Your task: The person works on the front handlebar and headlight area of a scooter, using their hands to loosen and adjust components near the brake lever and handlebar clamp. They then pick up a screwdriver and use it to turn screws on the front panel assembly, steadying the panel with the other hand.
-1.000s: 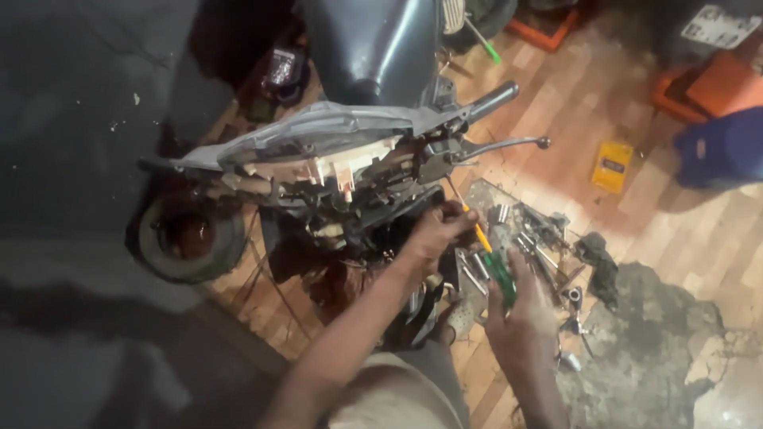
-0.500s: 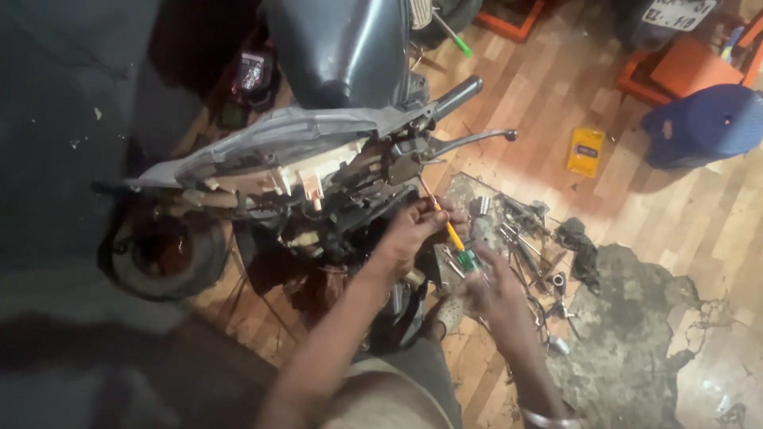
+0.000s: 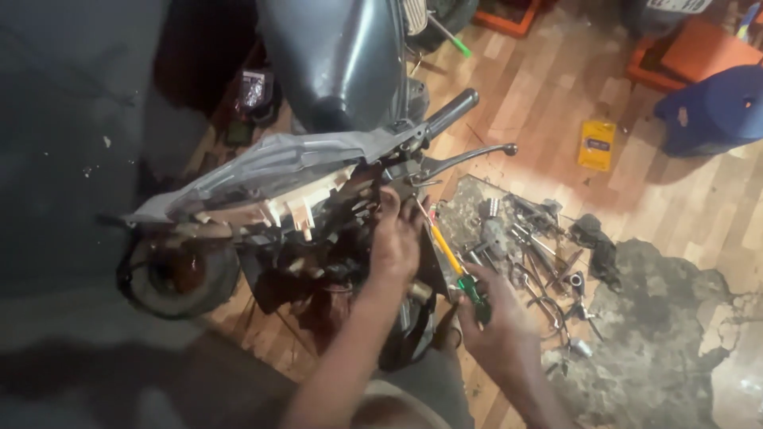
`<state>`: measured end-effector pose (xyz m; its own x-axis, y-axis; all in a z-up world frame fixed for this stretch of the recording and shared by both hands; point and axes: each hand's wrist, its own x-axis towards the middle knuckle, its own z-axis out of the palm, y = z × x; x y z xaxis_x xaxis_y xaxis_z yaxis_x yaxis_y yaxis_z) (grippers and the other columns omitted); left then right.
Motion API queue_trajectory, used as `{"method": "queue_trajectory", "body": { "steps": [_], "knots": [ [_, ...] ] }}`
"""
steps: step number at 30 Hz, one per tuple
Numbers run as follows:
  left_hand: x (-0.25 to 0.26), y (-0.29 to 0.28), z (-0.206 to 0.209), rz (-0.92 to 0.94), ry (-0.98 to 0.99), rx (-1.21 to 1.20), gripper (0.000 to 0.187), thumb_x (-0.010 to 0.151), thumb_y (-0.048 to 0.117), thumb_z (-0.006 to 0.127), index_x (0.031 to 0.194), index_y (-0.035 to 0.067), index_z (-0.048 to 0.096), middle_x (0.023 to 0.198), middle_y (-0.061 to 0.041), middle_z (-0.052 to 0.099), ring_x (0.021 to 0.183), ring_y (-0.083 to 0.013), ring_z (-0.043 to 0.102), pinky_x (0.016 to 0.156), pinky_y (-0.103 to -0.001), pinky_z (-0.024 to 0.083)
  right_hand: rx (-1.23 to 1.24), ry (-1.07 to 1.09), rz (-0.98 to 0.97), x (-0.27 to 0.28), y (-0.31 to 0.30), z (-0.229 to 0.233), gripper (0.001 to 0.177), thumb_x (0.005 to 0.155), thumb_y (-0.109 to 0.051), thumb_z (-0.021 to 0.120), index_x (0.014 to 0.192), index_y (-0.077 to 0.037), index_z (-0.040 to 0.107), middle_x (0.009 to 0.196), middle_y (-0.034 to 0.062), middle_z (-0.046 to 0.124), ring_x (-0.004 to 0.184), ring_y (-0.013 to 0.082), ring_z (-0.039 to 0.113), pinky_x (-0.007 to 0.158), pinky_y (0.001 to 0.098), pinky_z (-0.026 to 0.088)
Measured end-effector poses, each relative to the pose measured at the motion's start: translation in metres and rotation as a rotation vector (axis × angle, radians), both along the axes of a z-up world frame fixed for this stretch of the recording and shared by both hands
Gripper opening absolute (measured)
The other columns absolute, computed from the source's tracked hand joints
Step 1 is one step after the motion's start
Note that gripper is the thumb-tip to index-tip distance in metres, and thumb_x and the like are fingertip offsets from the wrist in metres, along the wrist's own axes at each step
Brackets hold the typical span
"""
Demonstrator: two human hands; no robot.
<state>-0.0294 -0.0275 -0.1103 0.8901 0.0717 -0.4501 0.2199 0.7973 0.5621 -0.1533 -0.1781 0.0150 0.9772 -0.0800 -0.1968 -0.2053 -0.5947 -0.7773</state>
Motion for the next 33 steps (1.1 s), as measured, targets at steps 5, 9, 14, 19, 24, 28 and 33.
{"method": "queue_trajectory", "body": {
  "steps": [5, 9, 14, 19, 24, 28, 33],
  "knots": [
    [0.023, -0.024, 0.036, 0.323, 0.076, -0.161, 0.077, 0.074, 0.051, 0.082, 0.134, 0.011, 0.055, 0.118, -0.006, 0.066, 0.105, -0.021, 0.064, 0.085, -0.039, 0.057, -0.619, -0.598, 0.132, -0.002, 0.007, 0.01, 0.031, 0.086, -0.014, 0.073, 0.115, -0.004, 0.072, 0.094, 0.0116, 0.069, 0.082, 0.0317, 0.068, 0.069, 0.0397, 0.057],
    [0.03, -0.026, 0.048, 0.359, 0.101, -0.087, 0.071, 0.078, 0.044, 0.084, 0.136, 0.016, 0.055, 0.119, -0.003, 0.065, 0.105, -0.0172, 0.063, 0.088, -0.034, 0.058, -0.577, -0.673, 0.167, 0.004, -0.005, -0.019, 0.023, 0.089, -0.013, 0.07, 0.111, -0.005, 0.071, 0.096, 0.0132, 0.069, 0.081, 0.0307, 0.067, 0.077, 0.0389, 0.059],
    [0.031, -0.023, 0.053, 0.223, 0.23, 0.08, 0.067, 0.08, 0.053, 0.075, 0.128, 0.012, 0.056, 0.106, -0.009, 0.067, 0.087, -0.0254, 0.067, 0.071, -0.035, 0.06, -0.123, -0.013, -0.036, 0.015, -0.001, -0.007, 0.041, 0.09, -0.019, 0.069, 0.129, -0.01, 0.068, 0.097, 0.0116, 0.075, 0.079, 0.033, 0.072, 0.07, 0.042, 0.056],
    [0.042, -0.023, 0.034, 0.233, 0.089, 0.03, 0.063, 0.086, 0.052, 0.075, 0.127, 0.007, 0.059, 0.111, -0.007, 0.068, 0.093, -0.0209, 0.068, 0.078, -0.034, 0.061, 0.417, 0.001, -0.01, 0.009, -0.011, -0.066, 0.04, 0.096, -0.017, 0.065, 0.132, -0.002, 0.059, 0.119, 0.0178, 0.071, 0.108, 0.0373, 0.069, 0.09, 0.0438, 0.052],
    [0.024, -0.029, 0.048, 0.287, -0.002, -0.015, 0.063, 0.089, 0.054, 0.075, 0.129, 0.009, 0.058, 0.117, -0.007, 0.066, 0.099, -0.0187, 0.066, 0.085, -0.034, 0.059, 0.087, 0.241, -0.098, 0.006, -0.005, -0.015, 0.051, 0.087, -0.02, 0.066, 0.137, -0.012, 0.058, 0.106, 0.0133, 0.071, 0.097, 0.0326, 0.072, 0.08, 0.0438, 0.056],
    [0.021, -0.031, 0.031, 0.349, 0.149, -0.103, 0.068, 0.082, 0.061, 0.07, 0.134, 0.02, 0.055, 0.115, -0.004, 0.063, 0.092, -0.0169, 0.061, 0.077, -0.033, 0.054, -0.495, -0.346, 0.12, 0.002, 0.003, -0.018, 0.042, 0.09, -0.02, 0.067, 0.132, -0.016, 0.063, 0.089, 0.0102, 0.065, 0.085, 0.031, 0.067, 0.076, 0.0421, 0.055],
    [0.025, -0.034, 0.022, 0.357, 0.109, -0.213, 0.064, 0.09, 0.054, 0.071, 0.137, 0.014, 0.054, 0.115, -0.002, 0.062, 0.093, -0.0119, 0.06, 0.08, -0.027, 0.051, -0.68, -0.269, 0.147, 0.006, -0.001, -0.043, 0.055, 0.082, -0.021, 0.074, 0.137, -0.026, 0.07, 0.064, 0.0047, 0.063, 0.051, 0.0257, 0.064, 0.048, 0.0407, 0.052]
  ]
}}
